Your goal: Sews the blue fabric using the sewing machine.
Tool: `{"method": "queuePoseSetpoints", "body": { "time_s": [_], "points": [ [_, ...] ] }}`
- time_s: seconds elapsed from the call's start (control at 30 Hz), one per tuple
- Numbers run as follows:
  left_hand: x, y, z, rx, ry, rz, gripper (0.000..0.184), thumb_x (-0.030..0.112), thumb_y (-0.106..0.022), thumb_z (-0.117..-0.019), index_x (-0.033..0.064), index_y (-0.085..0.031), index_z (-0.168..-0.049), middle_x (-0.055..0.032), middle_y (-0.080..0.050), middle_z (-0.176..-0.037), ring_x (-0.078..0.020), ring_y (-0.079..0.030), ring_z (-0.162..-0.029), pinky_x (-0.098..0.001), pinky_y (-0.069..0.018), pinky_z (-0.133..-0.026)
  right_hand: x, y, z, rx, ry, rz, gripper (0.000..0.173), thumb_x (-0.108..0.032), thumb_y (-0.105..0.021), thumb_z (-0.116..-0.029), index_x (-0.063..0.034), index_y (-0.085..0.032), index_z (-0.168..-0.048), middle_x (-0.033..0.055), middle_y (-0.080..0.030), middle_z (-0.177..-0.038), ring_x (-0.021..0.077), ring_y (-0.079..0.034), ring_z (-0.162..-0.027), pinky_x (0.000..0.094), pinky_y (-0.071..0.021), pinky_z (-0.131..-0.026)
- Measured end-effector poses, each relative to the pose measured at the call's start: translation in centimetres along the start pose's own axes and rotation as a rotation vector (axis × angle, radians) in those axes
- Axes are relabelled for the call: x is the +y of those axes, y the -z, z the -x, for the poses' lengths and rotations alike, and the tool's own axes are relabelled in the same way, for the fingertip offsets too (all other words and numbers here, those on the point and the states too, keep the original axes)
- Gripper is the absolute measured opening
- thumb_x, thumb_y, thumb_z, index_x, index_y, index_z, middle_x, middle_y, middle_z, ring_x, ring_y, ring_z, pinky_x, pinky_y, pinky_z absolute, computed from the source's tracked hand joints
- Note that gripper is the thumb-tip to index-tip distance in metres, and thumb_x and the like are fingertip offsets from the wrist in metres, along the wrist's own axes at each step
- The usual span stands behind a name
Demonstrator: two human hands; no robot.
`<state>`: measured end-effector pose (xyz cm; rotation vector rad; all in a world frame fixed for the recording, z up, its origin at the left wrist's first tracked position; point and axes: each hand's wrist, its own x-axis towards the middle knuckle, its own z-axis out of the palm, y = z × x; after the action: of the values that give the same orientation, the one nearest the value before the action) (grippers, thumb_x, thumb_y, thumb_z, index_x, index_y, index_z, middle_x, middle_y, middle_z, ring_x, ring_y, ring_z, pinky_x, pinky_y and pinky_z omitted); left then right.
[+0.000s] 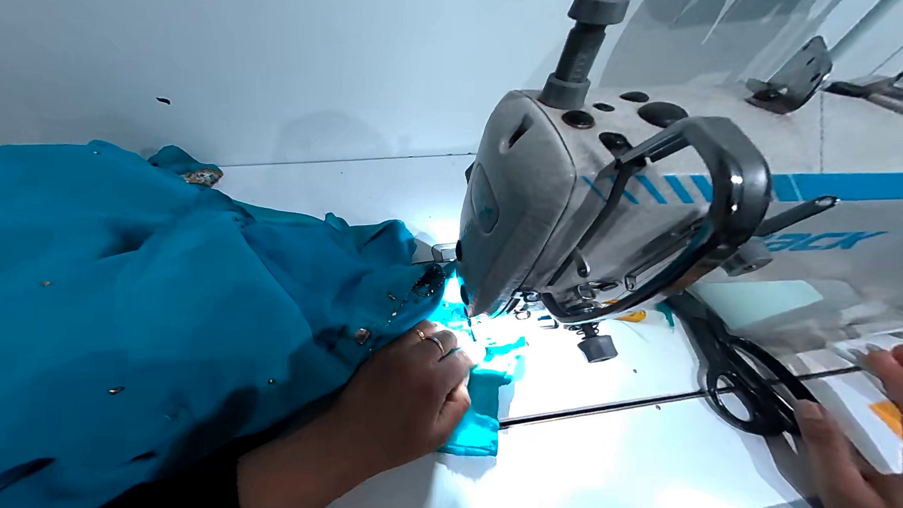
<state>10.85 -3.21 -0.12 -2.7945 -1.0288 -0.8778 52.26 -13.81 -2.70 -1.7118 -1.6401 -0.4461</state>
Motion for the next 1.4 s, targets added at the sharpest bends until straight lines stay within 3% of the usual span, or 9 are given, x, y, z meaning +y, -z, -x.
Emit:
{"method": "queuePoseSetpoints", "body": {
  "time_s": [0.1,0.37,0.63,0.93,1.0,1.1,1.2,1.27,1.4],
  "points": [
    [-0.5,0.1,-0.4,0.130,-0.006,0.034,0.027,0.018,-0.047,-0.0925,0.0109,-0.072,-0.088,-0.0021,-0.073,-0.091,-0.0149,-0.070,-0.095,-0.0262,-0.0555,-0.082,-0.2,-0.1,0.4,0.013,0.019,0.006,0.066,-0.039,-0.053,-0.1012,0.0120,-0.049,-0.143,0.0404,-0.042,-0.149,0.0505,-0.035,-0.146,0.0519,-0.0290,-0.122],
    [-1.3,-0.9,-0.4,-0.007,0.116,-0.043,0.036,0.025,-0.062,-0.0892,0.0021,-0.073,-0.115,-0.0155,-0.071,-0.121,-0.0317,-0.064,-0.125,-0.0429,-0.0544,-0.099,-5.9,-0.7,0.4,0.053,0.254,-0.054,0.048,-0.039,-0.053,-0.1034,-0.0001,-0.057,-0.132,0.0254,-0.060,-0.136,0.0316,-0.046,-0.142,0.0364,-0.0337,-0.118],
    [-2.3,3.2,-1.7,-0.593,0.482,0.025,0.057,0.043,-0.038,-0.1088,0.0237,-0.033,-0.162,-0.0098,-0.020,-0.171,-0.0268,-0.015,-0.158,-0.0441,-0.0197,-0.126,-15.4,-3.5,0.0,-0.145,0.425,-0.328,0.034,-0.037,-0.049,-0.1054,-0.0153,-0.066,-0.124,0.0097,-0.069,-0.129,0.0240,-0.057,-0.133,0.0388,-0.0441,-0.111],
    [3.6,8.8,-0.5,-1.015,0.474,-0.043,0.061,0.036,-0.041,-0.1099,0.0060,-0.029,-0.161,-0.0275,-0.022,-0.165,-0.0463,-0.026,-0.152,-0.0560,-0.0284,-0.120,-25.6,-3.9,4.5,-0.315,0.658,-0.475,0.034,-0.036,-0.051,-0.1066,-0.0149,-0.070,-0.126,0.0011,-0.073,-0.125,0.0171,-0.065,-0.120,0.0363,-0.0472,-0.102],
    [3.2,10.2,-0.6,-0.939,0.343,0.019,0.050,0.033,-0.038,-0.1107,0.0051,-0.048,-0.152,-0.0249,-0.042,-0.157,-0.0410,-0.042,-0.145,-0.0523,-0.0367,-0.116,-26.6,-3.5,5.4,-0.271,0.621,-0.474,0.026,-0.026,-0.056,-0.1042,-0.0137,-0.073,-0.120,0.0012,-0.076,-0.103,0.0183,-0.069,-0.097,0.0336,-0.0510,-0.090],
    [1.9,10.1,0.6,-0.400,0.072,-0.100,0.039,0.034,-0.048,-0.1035,0.0119,-0.072,-0.125,-0.0123,-0.069,-0.128,-0.0301,-0.068,-0.118,-0.0504,-0.0585,-0.090,-26.3,-2.4,5.8,-0.298,0.610,-0.459,0.023,-0.011,-0.055,-0.1014,-0.0133,-0.076,-0.111,0.0028,-0.071,-0.086,0.0204,-0.066,-0.083,0.0342,-0.0504,-0.083],
    [1.9,10.0,2.1,-0.238,0.092,-0.324,0.075,0.052,-0.075,-0.0766,0.0095,-0.063,-0.137,-0.0139,-0.064,-0.136,-0.0389,-0.061,-0.125,-0.0611,-0.0525,-0.089,-23.8,-1.3,5.7,-0.289,0.594,-0.424,0.019,-0.011,-0.056,-0.1000,-0.0147,-0.075,-0.098,0.0043,-0.072,-0.089,0.0219,-0.068,-0.089,0.0368,-0.0508,-0.084],
    [2.2,10.1,3.7,-0.291,0.250,-0.364,0.108,0.038,-0.096,-0.0572,0.0050,-0.051,-0.149,-0.0217,-0.052,-0.150,-0.0487,-0.051,-0.135,-0.0725,-0.0424,-0.099,-21.5,-0.6,5.6,-0.242,0.500,-0.388,0.014,-0.016,-0.060,-0.0998,-0.0172,-0.074,-0.097,0.0059,-0.071,-0.092,0.0236,-0.066,-0.091,0.0374,-0.0510,-0.083],
    [0.7,10.6,7.8,-0.079,0.275,-0.434,0.070,0.008,-0.078,-0.0652,-0.0042,-0.063,-0.132,-0.0278,-0.060,-0.138,-0.0472,-0.060,-0.125,-0.0661,-0.0467,-0.098,-17.9,0.3,5.3,-0.184,0.248,-0.404,0.014,-0.019,-0.062,-0.0976,-0.0205,-0.075,-0.102,0.0081,-0.056,-0.076,0.0208,-0.056,-0.074,0.0298,-0.0467,-0.072]
  ]
}}
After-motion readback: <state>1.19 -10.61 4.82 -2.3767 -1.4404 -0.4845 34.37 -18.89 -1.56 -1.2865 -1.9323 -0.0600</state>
